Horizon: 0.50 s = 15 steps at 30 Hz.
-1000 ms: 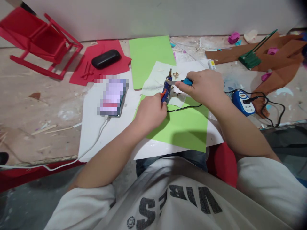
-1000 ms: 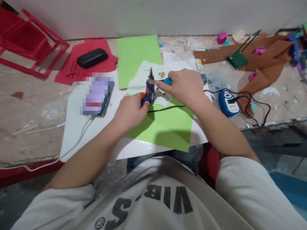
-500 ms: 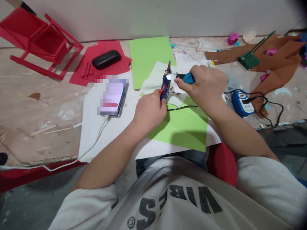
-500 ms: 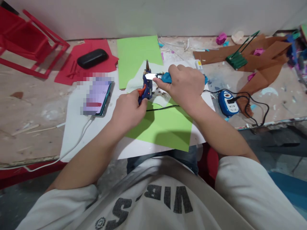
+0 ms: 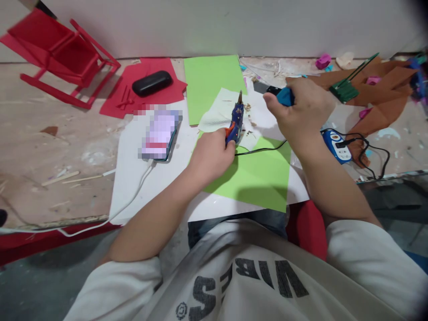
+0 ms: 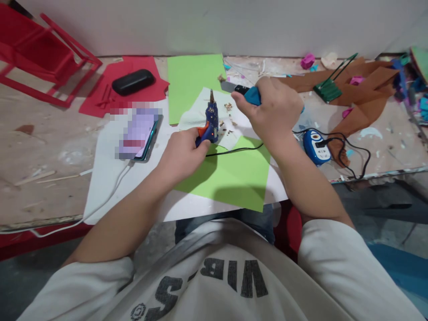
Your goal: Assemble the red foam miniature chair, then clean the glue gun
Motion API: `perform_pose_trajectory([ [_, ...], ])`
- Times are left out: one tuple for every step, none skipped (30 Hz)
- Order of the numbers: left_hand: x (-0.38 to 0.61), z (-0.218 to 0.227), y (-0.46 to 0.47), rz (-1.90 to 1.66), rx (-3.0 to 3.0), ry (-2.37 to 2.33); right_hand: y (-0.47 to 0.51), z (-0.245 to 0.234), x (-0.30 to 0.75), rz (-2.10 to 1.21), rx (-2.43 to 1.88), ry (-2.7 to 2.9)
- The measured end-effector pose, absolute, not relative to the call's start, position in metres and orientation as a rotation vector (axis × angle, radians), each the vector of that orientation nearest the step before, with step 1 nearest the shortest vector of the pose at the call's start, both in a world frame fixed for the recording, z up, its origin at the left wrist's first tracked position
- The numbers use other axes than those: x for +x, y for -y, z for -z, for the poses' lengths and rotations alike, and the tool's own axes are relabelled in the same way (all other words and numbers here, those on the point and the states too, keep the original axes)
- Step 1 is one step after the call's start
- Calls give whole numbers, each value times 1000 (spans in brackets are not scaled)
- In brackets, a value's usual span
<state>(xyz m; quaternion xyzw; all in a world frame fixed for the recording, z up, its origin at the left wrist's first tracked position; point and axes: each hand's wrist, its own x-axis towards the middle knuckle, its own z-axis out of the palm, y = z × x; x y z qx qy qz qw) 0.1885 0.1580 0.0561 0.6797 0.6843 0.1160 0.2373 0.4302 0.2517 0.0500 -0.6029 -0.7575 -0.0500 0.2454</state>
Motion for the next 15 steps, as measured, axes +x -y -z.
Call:
perform_pose_trajectory([
  [188, -55, -158, -345, 1852, -1876, -257, -49, 434, 65, -1597, 2073],
  [187, -54, -159, -372, 1838, -1874, -262, -46, 438, -17, -1551, 2085],
  [187, -53, -159, -398, 1824, -1869, -267, -43, 440, -107, -1510, 2102],
  [186, -52, -160, -424, 1808, -1861, -273, -39, 442, -200, -1473, 2124],
  [186, -51, -160, -450, 1793, -1851, -277, -35, 443, -286, -1439, 2146],
  [185, -50, -160, -477, 1779, -1837, -281, -31, 443, -359, -1411, 2166],
  [185, -50, -159, -507, 1767, -1821, -284, -28, 443, -412, -1390, 2182],
  [185, -50, -159, -533, 1755, -1803, -286, -26, 442, -444, -1376, 2196],
  [186, -51, -158, -556, 1743, -1786, -287, -24, 442, -460, -1369, 2204],
  [186, -52, -157, -574, 1733, -1772, -287, -23, 441, -467, -1367, 2203],
  [187, -53, -156, -586, 1725, -1762, -287, -23, 440, -472, -1368, 2200],
  [187, -54, -155, -594, 1717, -1752, -286, -24, 440, -477, -1370, 2199],
  [188, -55, -154, -599, 1710, -1742, -285, -25, 439, -483, -1369, 2200],
  [188, -55, -154, -603, 1707, -1732, -285, -26, 439, -490, -1367, 2206],
  [189, -56, -153, -607, 1708, -1722, -284, -27, 440, -497, -1362, 2213],
])
